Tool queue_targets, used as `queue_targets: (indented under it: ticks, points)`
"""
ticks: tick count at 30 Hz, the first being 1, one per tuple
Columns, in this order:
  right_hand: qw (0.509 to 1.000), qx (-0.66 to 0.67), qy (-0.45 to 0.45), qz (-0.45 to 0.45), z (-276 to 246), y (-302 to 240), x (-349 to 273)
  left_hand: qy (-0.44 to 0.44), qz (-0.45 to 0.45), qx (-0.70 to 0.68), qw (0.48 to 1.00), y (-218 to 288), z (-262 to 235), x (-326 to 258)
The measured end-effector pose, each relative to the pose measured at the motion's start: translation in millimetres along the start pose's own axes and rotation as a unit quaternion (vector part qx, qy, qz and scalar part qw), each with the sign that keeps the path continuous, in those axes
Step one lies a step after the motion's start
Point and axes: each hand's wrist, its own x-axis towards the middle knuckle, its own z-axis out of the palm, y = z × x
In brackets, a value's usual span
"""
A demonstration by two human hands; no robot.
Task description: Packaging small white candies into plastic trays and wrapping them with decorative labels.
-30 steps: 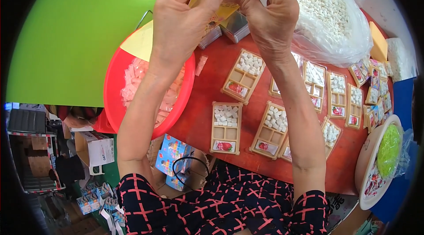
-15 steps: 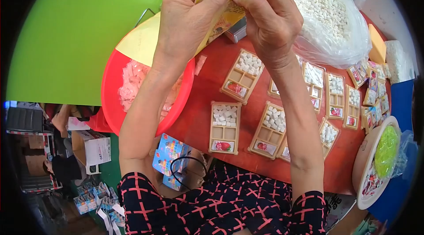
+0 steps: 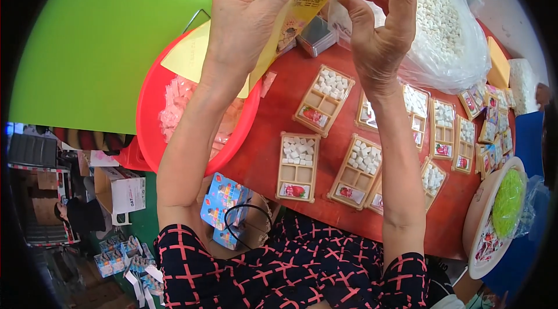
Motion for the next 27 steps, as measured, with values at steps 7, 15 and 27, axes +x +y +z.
queue_targets:
  ticks: [7,15,27]
  points:
    - [0.981,-0.041,-0.043,0.185,-23.0,14.7,-2.7,0.089,0.01,-0.042,0.995,0.8,-36.2,20.9]
    - [0.873,0.176,-0.205,0.405,-4.5,11.2,-11.6,0.354,0.183,-0.198,0.895,34.9,-88.0,35.5]
    - [0.762,0.345,-0.158,0.525,59.0,5.6,-7.1,0.322,-0.014,-0.452,0.832,-45.0,-20.8,-68.8]
